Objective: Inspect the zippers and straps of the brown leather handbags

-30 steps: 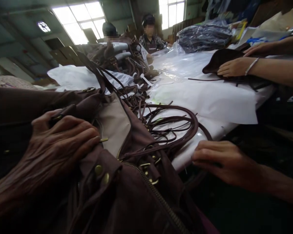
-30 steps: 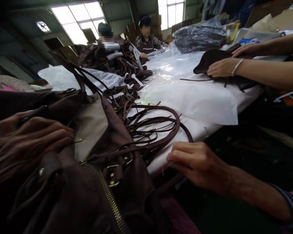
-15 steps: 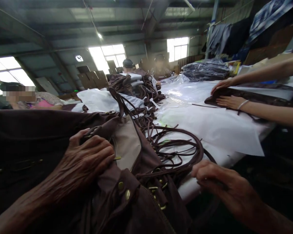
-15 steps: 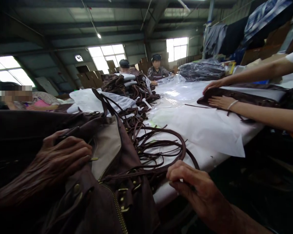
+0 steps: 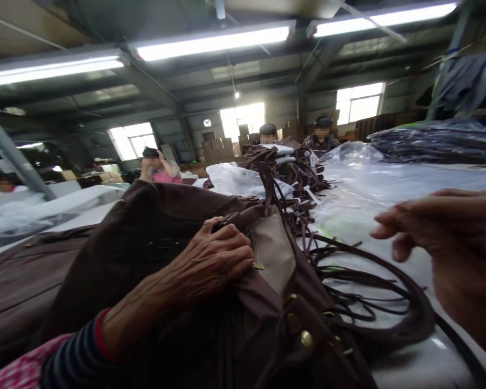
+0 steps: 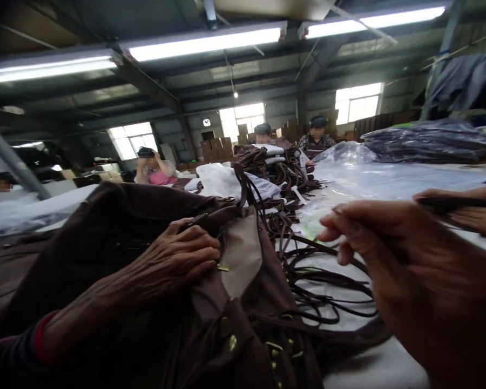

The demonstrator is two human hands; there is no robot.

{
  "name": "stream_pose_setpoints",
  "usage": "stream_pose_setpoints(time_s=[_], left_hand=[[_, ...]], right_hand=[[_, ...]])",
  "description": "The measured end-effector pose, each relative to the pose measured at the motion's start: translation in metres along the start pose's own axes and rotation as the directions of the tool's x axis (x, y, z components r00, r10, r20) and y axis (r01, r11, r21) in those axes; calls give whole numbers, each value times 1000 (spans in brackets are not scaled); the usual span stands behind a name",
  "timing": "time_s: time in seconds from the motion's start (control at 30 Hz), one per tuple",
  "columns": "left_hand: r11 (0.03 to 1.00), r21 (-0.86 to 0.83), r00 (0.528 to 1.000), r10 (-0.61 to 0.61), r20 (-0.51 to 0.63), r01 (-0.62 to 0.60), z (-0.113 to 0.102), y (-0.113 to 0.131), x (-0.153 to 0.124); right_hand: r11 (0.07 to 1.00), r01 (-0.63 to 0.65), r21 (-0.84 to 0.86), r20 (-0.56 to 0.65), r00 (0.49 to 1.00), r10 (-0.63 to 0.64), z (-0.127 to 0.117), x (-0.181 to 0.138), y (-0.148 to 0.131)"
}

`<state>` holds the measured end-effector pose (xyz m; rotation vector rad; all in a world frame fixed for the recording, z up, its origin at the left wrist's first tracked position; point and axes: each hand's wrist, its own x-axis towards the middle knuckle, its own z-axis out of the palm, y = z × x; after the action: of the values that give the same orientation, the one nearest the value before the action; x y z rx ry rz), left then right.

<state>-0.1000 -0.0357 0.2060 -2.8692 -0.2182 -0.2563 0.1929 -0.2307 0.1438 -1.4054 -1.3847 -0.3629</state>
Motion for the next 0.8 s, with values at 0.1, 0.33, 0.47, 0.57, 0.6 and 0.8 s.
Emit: stream_pose_setpoints(time_s=[0.1, 0.33, 0.47, 0.57, 0.6, 0.8], left_hand=[[999, -18, 998, -44, 33, 45, -1, 2, -3], [999, -35, 998, -39, -47, 38, 15, 1, -6], [998, -35, 997, -47, -66, 45, 16, 2, -6], [998, -35, 997, -49, -66, 47, 15, 3, -4], [998, -35, 997, -50, -64, 48, 15, 3, -3], [997, -23, 996, -75, -44, 74, 14, 3, 1]], right_hand=[[996, 61, 69, 44, 997, -64, 47, 32, -33], [973, 172, 154, 445, 867, -224, 116, 49, -35], [982, 178, 69, 562, 806, -186, 119, 42, -32], [993, 88, 75, 629, 769, -116, 117, 33, -32], [994, 42, 96, 635, 767, -94, 116, 30, -32], [987, -52, 152, 665, 744, -63, 108, 23, -39]])
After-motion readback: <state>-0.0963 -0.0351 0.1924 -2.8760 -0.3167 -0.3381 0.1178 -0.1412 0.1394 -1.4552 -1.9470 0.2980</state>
